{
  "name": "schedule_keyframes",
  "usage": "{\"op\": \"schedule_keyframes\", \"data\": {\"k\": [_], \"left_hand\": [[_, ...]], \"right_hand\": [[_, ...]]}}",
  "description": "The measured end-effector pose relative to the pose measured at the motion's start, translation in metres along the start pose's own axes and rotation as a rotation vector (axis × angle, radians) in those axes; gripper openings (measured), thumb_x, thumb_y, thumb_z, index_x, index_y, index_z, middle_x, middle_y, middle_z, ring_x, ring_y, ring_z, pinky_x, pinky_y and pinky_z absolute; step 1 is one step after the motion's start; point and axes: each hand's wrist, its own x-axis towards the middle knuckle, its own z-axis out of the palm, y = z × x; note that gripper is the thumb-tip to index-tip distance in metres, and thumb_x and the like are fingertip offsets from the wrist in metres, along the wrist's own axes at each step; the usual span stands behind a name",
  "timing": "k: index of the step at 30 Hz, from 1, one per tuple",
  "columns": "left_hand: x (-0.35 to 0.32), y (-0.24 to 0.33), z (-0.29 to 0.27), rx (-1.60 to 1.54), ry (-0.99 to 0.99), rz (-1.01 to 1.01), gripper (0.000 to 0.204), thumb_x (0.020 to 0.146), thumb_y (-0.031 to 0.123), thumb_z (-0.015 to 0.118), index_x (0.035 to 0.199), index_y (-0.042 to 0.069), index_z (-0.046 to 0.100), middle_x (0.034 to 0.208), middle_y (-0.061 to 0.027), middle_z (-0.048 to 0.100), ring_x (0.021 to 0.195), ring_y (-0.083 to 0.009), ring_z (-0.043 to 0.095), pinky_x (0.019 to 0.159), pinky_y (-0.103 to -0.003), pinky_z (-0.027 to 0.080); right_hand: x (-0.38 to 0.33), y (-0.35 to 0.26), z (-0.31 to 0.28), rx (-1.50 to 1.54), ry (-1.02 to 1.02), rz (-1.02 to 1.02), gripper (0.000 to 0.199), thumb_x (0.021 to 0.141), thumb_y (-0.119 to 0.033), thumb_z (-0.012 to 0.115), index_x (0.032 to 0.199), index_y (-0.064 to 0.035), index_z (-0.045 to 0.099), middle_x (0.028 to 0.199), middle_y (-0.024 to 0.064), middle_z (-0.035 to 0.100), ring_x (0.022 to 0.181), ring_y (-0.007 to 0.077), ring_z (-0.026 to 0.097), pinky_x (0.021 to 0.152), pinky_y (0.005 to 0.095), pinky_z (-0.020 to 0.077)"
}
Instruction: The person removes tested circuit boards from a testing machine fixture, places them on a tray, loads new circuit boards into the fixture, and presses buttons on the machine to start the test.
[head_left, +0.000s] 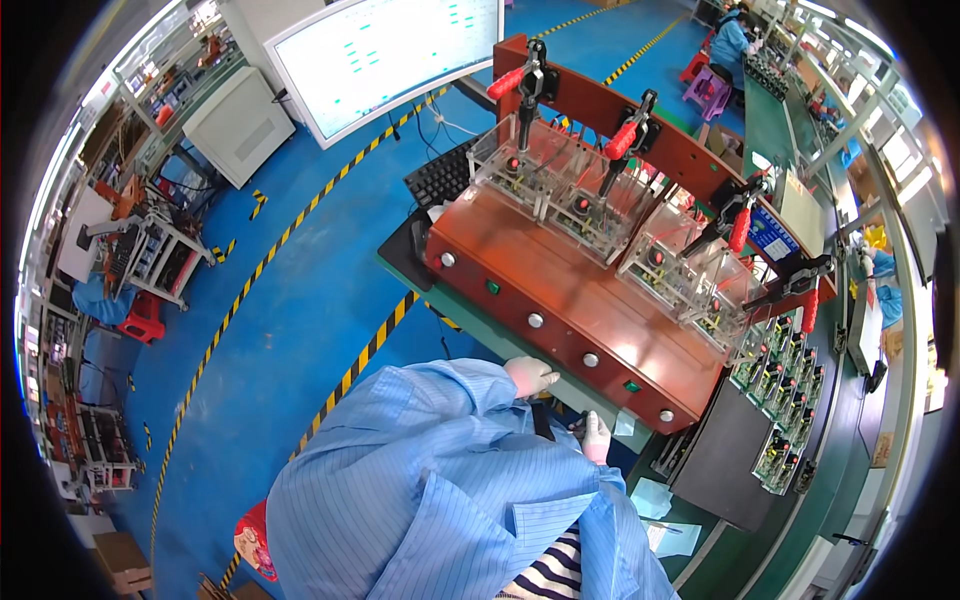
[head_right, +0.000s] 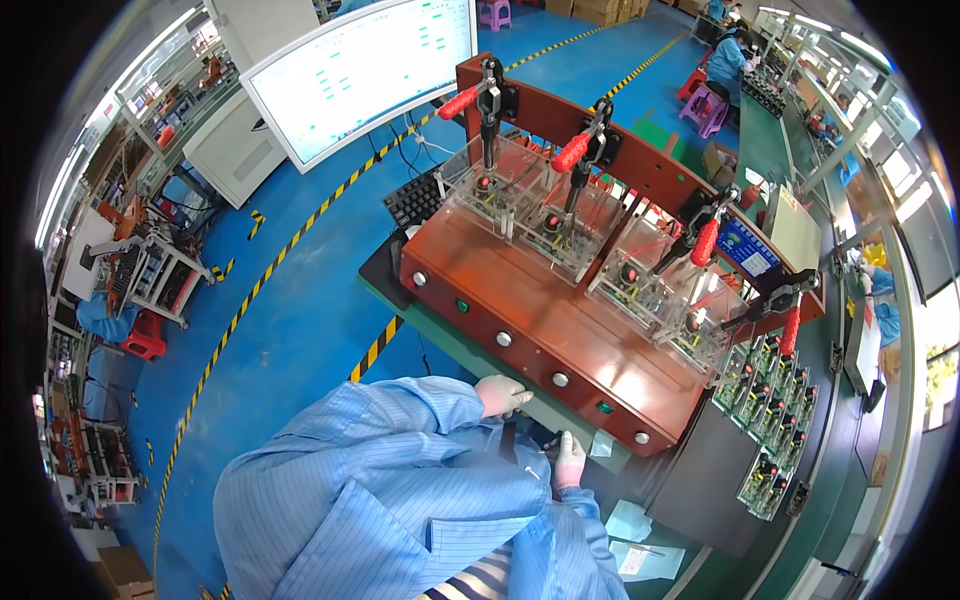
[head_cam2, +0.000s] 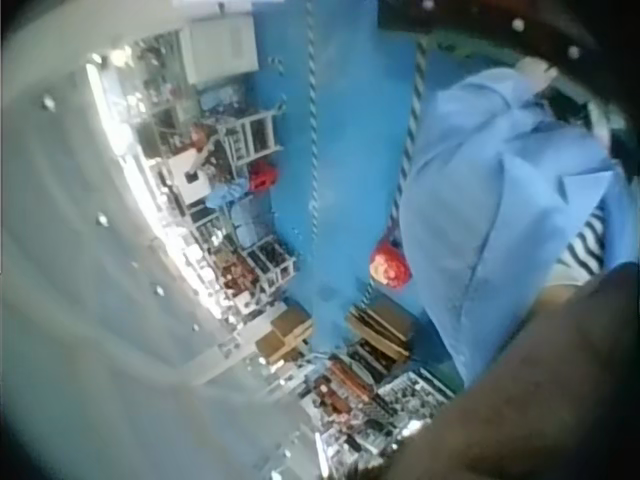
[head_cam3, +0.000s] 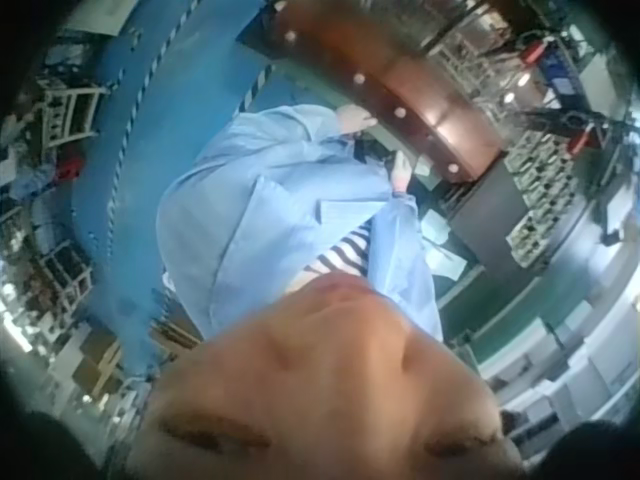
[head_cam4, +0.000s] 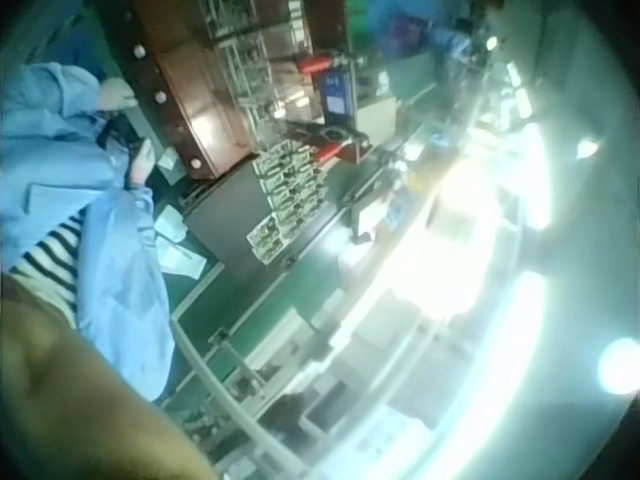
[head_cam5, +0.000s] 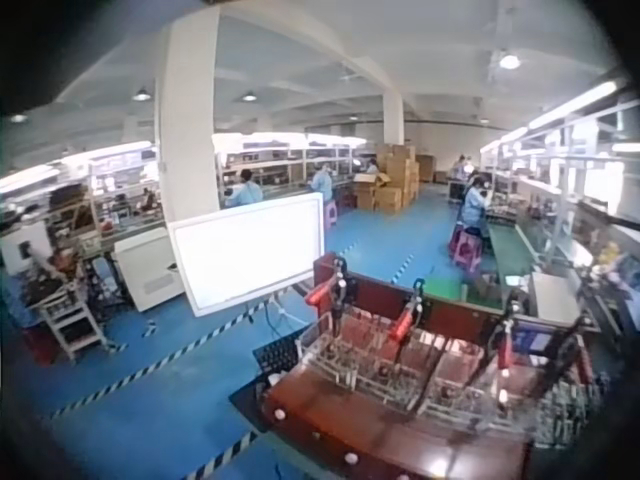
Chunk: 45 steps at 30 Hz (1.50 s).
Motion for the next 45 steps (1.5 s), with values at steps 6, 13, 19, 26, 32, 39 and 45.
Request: {"op": "schedule_keyframes", "data": {"k": [6, 13, 19, 26, 32, 39, 45], "left_hand": [[0.001, -0.002, 0.002, 0.025, 0.015, 0.013, 0.044, 0.105, 0.043, 0.050, 0.096, 0.006, 0.071, 0.068, -0.0051, 0.070, 0.056, -0.0188, 0.067, 0.059, -0.036, 0.055], [0.000, -0.003, 0.001, 0.006, -0.010, -0.009, 0.044, 0.105, 0.044, 0.050, 0.093, 0.006, 0.070, 0.068, -0.0056, 0.070, 0.055, -0.0179, 0.067, 0.057, -0.035, 0.054], [-0.003, -0.003, 0.000, -0.010, -0.001, 0.009, 0.045, 0.105, 0.045, 0.050, 0.092, 0.006, 0.070, 0.069, -0.0059, 0.071, 0.055, -0.0176, 0.067, 0.058, -0.035, 0.054], [-0.006, -0.005, 0.002, -0.037, 0.023, 0.000, 0.045, 0.104, 0.045, 0.050, 0.092, 0.007, 0.070, 0.069, -0.0053, 0.071, 0.055, -0.0173, 0.066, 0.058, -0.035, 0.054], [-0.012, -0.010, 0.016, 0.223, 0.200, 0.145, 0.033, 0.101, 0.041, 0.055, 0.101, 0.011, 0.069, 0.085, -0.0110, 0.073, 0.079, -0.0312, 0.071, 0.075, -0.045, 0.056], [-0.007, -0.014, 0.022, 0.157, 0.248, 0.209, 0.025, 0.095, 0.037, 0.062, 0.101, 0.013, 0.067, 0.104, -0.0132, 0.069, 0.101, -0.0361, 0.066, 0.090, -0.049, 0.052], [0.004, -0.016, 0.026, 0.184, 0.222, 0.143, 0.027, 0.094, 0.038, 0.062, 0.101, 0.013, 0.068, 0.105, -0.0125, 0.069, 0.103, -0.0354, 0.066, 0.090, -0.049, 0.052]], "right_hand": [[-0.002, -0.003, 0.001, 0.009, 0.010, 0.010, 0.042, 0.107, -0.040, 0.054, 0.103, 0.0016, 0.062, 0.082, 0.0117, 0.067, 0.071, 0.0206, 0.069, 0.065, 0.0343, 0.0589], [-0.003, -0.003, 0.003, 0.012, 0.007, -0.004, 0.040, 0.108, -0.040, 0.051, 0.110, -0.0017, 0.063, 0.081, 0.0084, 0.068, 0.065, 0.0156, 0.066, 0.059, 0.0297, 0.0570], [-0.003, -0.002, 0.002, -0.043, 0.032, 0.025, 0.041, 0.108, -0.041, 0.050, 0.110, -0.0024, 0.063, 0.082, 0.0087, 0.069, 0.062, 0.0149, 0.065, 0.056, 0.0284, 0.0550], [-0.004, -0.004, 0.004, -0.019, 0.028, 0.025, 0.042, 0.107, -0.043, 0.052, 0.104, -0.0027, 0.063, 0.081, 0.0100, 0.070, 0.060, 0.0154, 0.065, 0.055, 0.0290, 0.0547], [-0.005, -0.006, 0.005, 0.001, 0.047, 0.024, 0.042, 0.106, -0.043, 0.054, 0.093, -0.0040, 0.062, 0.080, 0.0116, 0.071, 0.059, 0.0164, 0.065, 0.054, 0.0305, 0.0546], [-0.007, -0.009, 0.005, -0.015, 0.021, 0.042, 0.042, 0.107, -0.044, 0.052, 0.098, -0.0031, 0.061, 0.082, 0.0107, 0.069, 0.063, 0.0169, 0.066, 0.057, 0.0304, 0.0569], [-0.006, -0.009, 0.003, -0.018, 0.013, 0.039, 0.041, 0.107, -0.042, 0.052, 0.099, -0.0029, 0.062, 0.083, 0.0099, 0.069, 0.067, 0.0172, 0.068, 0.060, 0.0312, 0.0580]]}}
